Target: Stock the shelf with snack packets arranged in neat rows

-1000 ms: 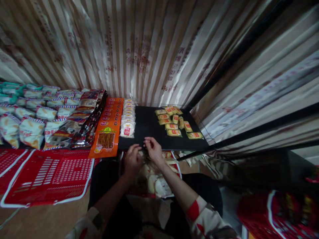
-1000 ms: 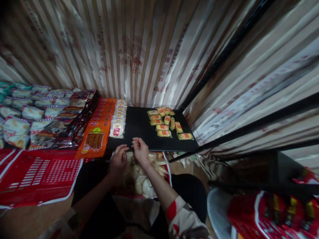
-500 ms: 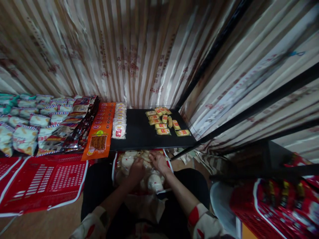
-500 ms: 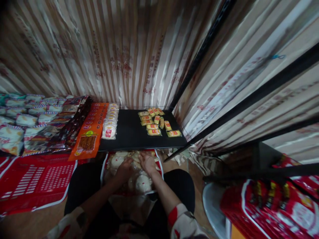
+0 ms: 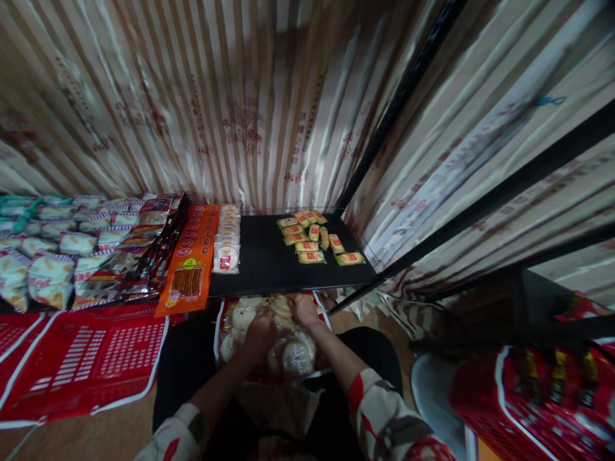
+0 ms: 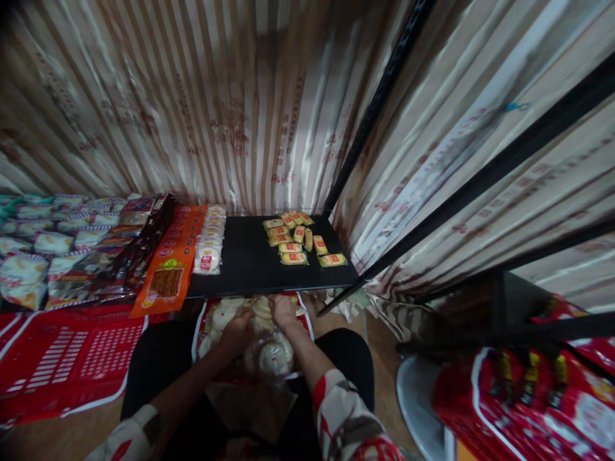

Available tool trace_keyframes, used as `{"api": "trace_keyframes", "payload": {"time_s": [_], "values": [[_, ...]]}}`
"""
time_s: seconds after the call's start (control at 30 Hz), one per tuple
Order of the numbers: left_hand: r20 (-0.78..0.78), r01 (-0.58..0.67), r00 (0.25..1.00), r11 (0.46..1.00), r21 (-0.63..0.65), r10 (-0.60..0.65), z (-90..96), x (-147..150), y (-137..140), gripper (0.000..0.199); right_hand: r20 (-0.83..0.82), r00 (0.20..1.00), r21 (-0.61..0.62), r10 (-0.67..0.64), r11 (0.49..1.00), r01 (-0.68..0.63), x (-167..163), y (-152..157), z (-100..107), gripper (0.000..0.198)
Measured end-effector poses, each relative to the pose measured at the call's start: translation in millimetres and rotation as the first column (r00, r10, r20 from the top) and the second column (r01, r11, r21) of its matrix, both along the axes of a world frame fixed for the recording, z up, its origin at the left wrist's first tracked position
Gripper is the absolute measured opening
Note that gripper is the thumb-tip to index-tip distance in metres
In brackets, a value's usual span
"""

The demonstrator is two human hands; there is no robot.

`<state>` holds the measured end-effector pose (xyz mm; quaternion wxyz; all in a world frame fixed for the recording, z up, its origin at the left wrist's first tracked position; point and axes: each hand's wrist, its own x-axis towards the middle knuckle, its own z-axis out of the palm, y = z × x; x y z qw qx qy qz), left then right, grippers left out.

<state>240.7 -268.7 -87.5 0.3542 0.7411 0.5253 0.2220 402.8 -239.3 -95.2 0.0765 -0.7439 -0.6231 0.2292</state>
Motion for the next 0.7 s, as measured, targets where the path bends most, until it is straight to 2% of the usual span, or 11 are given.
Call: {"api": "trace_keyframes", "payload": {"time_s": [0.1,0.4,0.57,0.7], "values": [[-0.076,0.058,0.995,0.998,0.002,-0.058,0.2,-1.6,0.5,0.035,0.010,1.000,0.001,0.015,1.000,-0.015,0.8,-4.4,0.9,0.027],[-0.119,0.050,0.992,0.999,-0.006,-0.050,-4.5,-0.2,-0.6,0.036,0.057,0.996,-0.006,0.064,0.998,-0.064,-6.2,-5.5,13.8,0.032],[-0.149,0.035,0.988,0.999,-0.012,-0.037,-1.8,2.3,-2.3,0.035,0.119,0.988,-0.054,0.096,0.994,-0.090,-12.7,-5.1,18.5,0.027],[-0.164,0.028,0.986,0.999,-0.026,-0.032,0.5,1.5,-3.2,0.035,0.151,0.979,-0.042,0.135,0.991,-0.130,-18.0,-8.5,19.8,0.028]]}}
